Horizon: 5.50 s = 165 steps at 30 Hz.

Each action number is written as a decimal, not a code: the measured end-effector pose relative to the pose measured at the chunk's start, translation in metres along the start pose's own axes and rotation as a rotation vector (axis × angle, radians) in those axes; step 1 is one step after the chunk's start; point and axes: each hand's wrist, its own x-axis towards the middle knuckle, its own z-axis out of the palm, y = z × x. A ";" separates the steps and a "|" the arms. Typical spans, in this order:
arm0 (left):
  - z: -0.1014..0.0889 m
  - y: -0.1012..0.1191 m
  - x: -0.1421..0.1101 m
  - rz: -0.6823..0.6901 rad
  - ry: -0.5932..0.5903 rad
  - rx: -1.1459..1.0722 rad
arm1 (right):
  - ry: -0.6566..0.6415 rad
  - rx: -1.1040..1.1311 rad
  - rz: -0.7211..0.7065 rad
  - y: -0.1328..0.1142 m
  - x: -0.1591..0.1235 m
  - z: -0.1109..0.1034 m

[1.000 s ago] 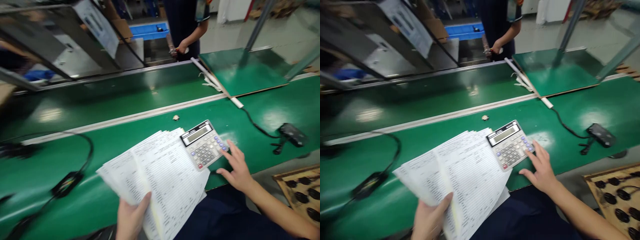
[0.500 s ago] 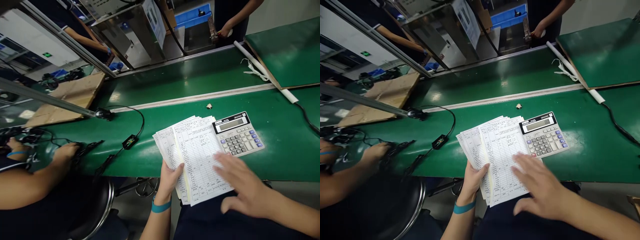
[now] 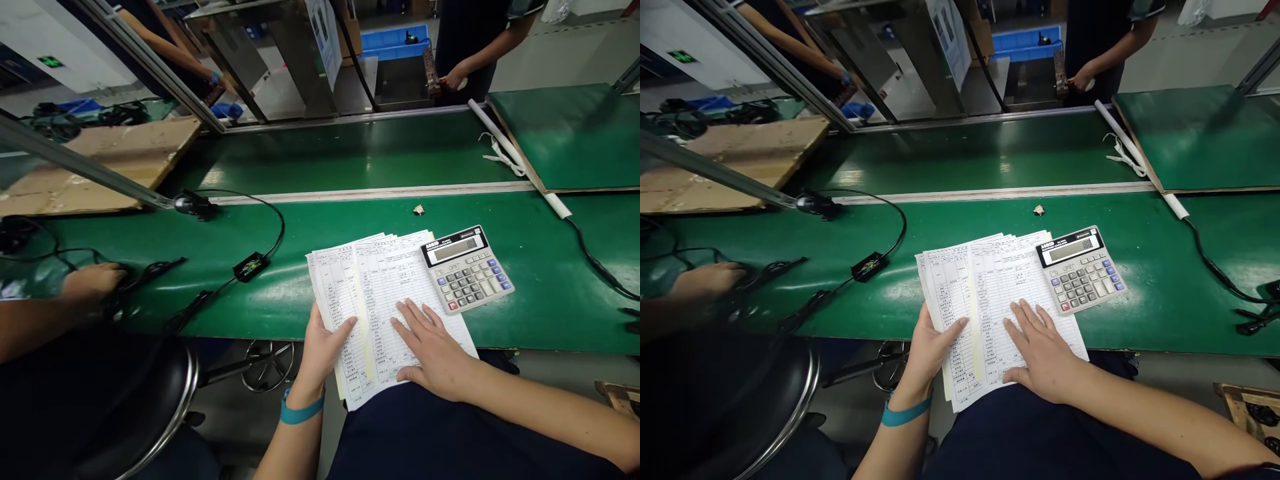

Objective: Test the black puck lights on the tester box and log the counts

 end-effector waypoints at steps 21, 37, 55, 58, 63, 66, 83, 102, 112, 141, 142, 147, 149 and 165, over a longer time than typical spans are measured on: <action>-0.013 -0.001 -0.003 -0.021 0.008 -0.033 | 0.089 -0.007 -0.025 0.011 -0.009 0.000; -0.013 0.012 0.002 -0.106 0.237 -0.018 | 0.071 -0.004 -0.022 0.010 -0.009 -0.002; -0.018 0.011 0.007 -0.118 0.220 -0.068 | 0.080 0.039 -0.020 0.012 -0.010 -0.002; -0.022 0.004 0.011 -0.145 0.207 -0.093 | 0.067 0.029 -0.020 0.012 -0.010 -0.003; -0.026 -0.005 0.017 -0.194 0.203 -0.156 | 0.063 0.029 -0.017 0.012 -0.010 -0.004; -0.027 -0.005 0.019 -0.208 0.191 -0.141 | 0.065 0.046 -0.017 0.013 -0.010 -0.004; -0.024 0.003 0.015 -0.149 0.098 -0.219 | -0.077 0.072 0.021 -0.021 0.051 -0.039; -0.017 0.003 0.005 0.022 0.057 -0.164 | 0.238 0.146 0.098 -0.019 0.104 -0.046; -0.011 0.002 -0.003 0.086 0.175 -0.048 | 0.358 0.501 0.268 -0.001 0.096 -0.041; 0.055 0.026 -0.018 -0.029 -0.030 1.248 | 0.635 -0.145 0.498 0.104 -0.098 -0.050; 0.055 0.026 -0.018 -0.018 -0.025 1.257 | 0.605 -0.149 0.487 0.105 -0.098 -0.048; 0.058 0.028 -0.020 -0.016 -0.027 1.282 | 0.527 -0.141 0.439 0.103 -0.092 -0.042; 0.059 0.030 -0.019 -0.037 -0.037 1.289 | 0.517 -0.147 0.439 0.103 -0.090 -0.042; 0.055 0.022 -0.025 0.173 -0.059 1.321 | 0.573 -0.113 0.360 0.098 -0.072 -0.044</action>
